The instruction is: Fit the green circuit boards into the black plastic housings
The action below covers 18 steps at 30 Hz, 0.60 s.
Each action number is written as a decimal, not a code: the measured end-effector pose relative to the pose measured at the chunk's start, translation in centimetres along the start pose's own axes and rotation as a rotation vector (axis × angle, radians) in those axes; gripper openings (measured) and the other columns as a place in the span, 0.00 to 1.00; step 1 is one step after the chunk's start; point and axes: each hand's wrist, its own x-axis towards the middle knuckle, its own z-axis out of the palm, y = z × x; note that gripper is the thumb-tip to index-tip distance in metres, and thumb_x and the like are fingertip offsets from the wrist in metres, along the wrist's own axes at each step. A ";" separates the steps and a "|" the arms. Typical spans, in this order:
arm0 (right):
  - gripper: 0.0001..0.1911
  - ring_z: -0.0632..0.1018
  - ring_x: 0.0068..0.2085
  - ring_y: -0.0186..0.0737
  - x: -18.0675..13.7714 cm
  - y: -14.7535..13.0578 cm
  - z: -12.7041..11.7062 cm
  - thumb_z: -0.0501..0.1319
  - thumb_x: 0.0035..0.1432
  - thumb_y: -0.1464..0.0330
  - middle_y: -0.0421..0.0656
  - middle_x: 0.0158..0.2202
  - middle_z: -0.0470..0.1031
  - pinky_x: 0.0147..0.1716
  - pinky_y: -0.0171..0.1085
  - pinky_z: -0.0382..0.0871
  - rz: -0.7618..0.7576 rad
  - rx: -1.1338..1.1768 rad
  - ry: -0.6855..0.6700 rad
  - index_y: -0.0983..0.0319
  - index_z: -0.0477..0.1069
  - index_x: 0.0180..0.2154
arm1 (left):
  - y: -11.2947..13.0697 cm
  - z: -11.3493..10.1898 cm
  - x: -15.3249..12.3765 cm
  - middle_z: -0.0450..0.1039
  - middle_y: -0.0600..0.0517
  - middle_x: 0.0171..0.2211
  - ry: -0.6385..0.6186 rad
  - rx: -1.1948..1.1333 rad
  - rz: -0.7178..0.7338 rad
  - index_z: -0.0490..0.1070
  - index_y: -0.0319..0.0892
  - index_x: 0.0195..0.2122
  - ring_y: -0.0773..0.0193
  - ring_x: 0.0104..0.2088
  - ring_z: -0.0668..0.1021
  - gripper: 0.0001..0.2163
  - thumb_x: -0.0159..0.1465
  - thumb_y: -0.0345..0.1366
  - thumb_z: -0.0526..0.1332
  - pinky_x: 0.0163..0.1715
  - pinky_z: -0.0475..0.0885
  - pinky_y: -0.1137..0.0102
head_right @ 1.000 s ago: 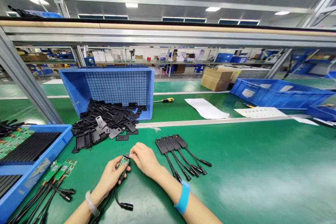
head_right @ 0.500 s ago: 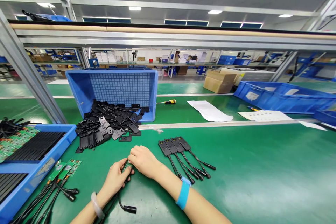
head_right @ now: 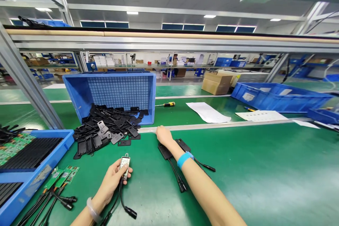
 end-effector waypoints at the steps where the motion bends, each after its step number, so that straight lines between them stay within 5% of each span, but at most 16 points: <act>1: 0.13 0.71 0.44 0.48 0.5 0.5 0.2 0.50 0.62 0.75 0.56 0.42 0.68 0.44 0.44 0.63 0.049 -0.021 -0.016 0.77 0.69 0.42 | 0.0 0.0 0.0 0.70 0.42 0.35 -0.003 -0.029 0.005 0.59 0.30 0.48 0.68 0.30 0.71 0.42 0.44 0.61 0.65 0.22 0.66 0.76; 6: 0.14 0.71 0.47 0.48 1.7 -1.2 0.2 0.48 0.60 0.78 0.56 0.44 0.68 0.46 0.45 0.62 0.046 -0.026 0.037 0.74 0.71 0.40 | -0.6 0.0 0.2 0.71 0.40 0.40 -0.039 -0.215 -0.021 0.57 0.28 0.53 0.68 0.33 0.72 0.43 0.41 0.46 0.73 0.27 0.68 0.76; 10: 0.09 0.72 0.42 0.38 3.0 -5.4 1.1 0.55 0.61 0.68 0.44 0.39 0.72 0.42 0.34 0.62 -0.095 0.190 0.033 0.65 0.71 0.39 | -1.1 0.0 0.3 0.71 0.38 0.41 -0.024 -0.311 -0.015 0.49 0.30 0.59 0.64 0.36 0.75 0.49 0.41 0.41 0.74 0.33 0.71 0.74; 16: 0.31 0.69 0.44 0.39 4.1 -8.9 4.1 0.67 0.48 0.67 0.50 0.48 0.66 0.43 0.35 0.60 -0.092 0.431 0.057 0.69 0.61 0.52 | 0.1 0.1 -0.6 0.69 0.37 0.47 -0.034 -0.335 -0.093 0.41 0.38 0.63 0.63 0.32 0.77 0.52 0.44 0.43 0.73 0.32 0.73 0.70; 18: 0.30 0.68 0.43 0.39 3.9 -9.0 4.3 0.67 0.47 0.70 0.50 0.47 0.65 0.43 0.36 0.59 -0.088 0.485 0.074 0.69 0.62 0.52 | 0.3 0.0 -0.7 0.69 0.38 0.46 -0.029 -0.350 -0.082 0.39 0.39 0.64 0.64 0.30 0.76 0.53 0.45 0.42 0.72 0.31 0.73 0.70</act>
